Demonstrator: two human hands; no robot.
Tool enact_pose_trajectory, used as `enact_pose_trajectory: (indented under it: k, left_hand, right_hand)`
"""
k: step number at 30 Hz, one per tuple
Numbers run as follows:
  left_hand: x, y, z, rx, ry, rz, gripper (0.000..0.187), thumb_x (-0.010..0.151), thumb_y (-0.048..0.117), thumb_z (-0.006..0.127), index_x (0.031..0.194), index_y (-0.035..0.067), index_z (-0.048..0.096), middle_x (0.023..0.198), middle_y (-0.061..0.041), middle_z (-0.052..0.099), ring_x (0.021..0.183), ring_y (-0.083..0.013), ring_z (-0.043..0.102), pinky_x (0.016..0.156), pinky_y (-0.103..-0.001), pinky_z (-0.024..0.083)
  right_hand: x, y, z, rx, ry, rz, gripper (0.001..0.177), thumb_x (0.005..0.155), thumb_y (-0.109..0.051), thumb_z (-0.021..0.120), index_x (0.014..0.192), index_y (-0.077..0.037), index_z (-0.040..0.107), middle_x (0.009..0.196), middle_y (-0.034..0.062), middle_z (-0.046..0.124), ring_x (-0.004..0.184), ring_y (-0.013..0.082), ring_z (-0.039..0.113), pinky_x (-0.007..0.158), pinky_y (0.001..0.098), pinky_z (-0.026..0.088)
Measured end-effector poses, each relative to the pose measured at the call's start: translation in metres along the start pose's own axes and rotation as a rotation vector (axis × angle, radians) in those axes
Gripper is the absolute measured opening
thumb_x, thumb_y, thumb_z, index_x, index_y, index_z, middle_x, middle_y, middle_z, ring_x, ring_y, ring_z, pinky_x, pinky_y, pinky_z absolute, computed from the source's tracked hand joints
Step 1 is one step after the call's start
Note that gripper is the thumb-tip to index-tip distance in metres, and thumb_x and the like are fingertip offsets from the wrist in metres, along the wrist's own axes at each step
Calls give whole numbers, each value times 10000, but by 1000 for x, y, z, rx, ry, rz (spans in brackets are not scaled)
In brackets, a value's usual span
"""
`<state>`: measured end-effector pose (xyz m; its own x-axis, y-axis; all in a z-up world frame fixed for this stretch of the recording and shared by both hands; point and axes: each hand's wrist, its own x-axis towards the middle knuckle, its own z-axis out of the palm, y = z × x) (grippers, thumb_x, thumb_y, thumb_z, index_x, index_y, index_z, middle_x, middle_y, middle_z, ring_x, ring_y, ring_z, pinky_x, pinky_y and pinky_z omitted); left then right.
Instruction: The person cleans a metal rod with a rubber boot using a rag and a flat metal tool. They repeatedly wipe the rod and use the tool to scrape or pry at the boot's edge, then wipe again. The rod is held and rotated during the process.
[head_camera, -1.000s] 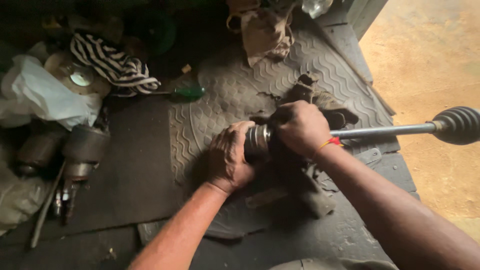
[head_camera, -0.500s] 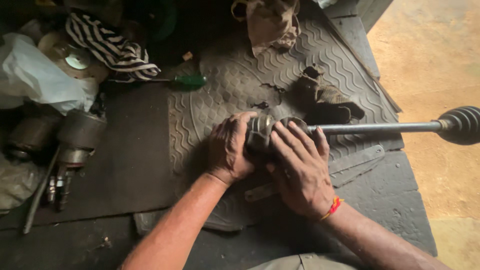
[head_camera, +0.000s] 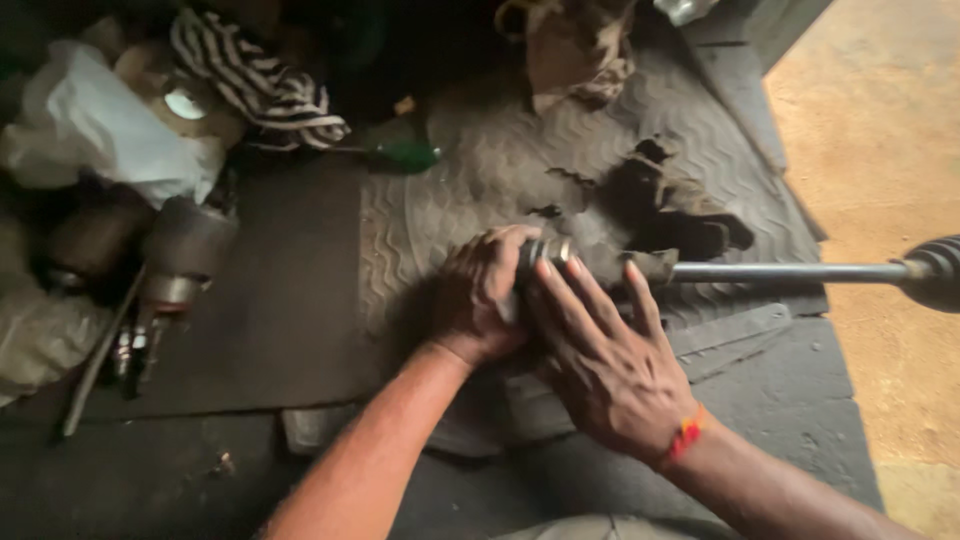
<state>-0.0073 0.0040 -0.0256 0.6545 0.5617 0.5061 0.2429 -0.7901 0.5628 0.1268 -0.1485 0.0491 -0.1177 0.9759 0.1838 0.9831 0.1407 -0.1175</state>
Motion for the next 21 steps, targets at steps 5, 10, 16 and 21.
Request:
enact_pose_trajectory:
  k: [5,10,16,21]
  left_hand:
    - [-1,-3,5,-44,9,-71,575,831,304,691,1357,123,545,1285,-119,663,1195,-337,634,998,-463,482]
    - [-7,-23,21,96,24,2,573,877,287,687,1404,114,541,1370,-130,656,1269,-341,632,1049,-473,478]
    - [-5,-14,22,105,9,-34,576,832,320,695,1322,57,541,1248,-174,643,1175,-387,615,1017,-506,474]
    - [-17,-26,20,260,-43,22,496,924,204,654,1399,117,539,1364,-128,650,1259,-341,616,1073,-474,463]
  right_hand:
    - [17,6,0,54,54,-22,789,871,-451,582,1514,-31,400,1618,168,332,1510,293,289,1197,628,90]
    - [60,12,-6,14,6,104,950,908,-675,527,1483,72,410,1475,254,473,1430,355,398,1208,629,94]
    - [90,33,-7,109,-332,342,876,911,-740,403,1475,-74,476,1472,153,549,1414,296,471,1265,589,129]
    - [36,4,1,54,50,65,959,831,-695,535,1475,11,456,1540,217,414,1467,337,331,1170,636,136]
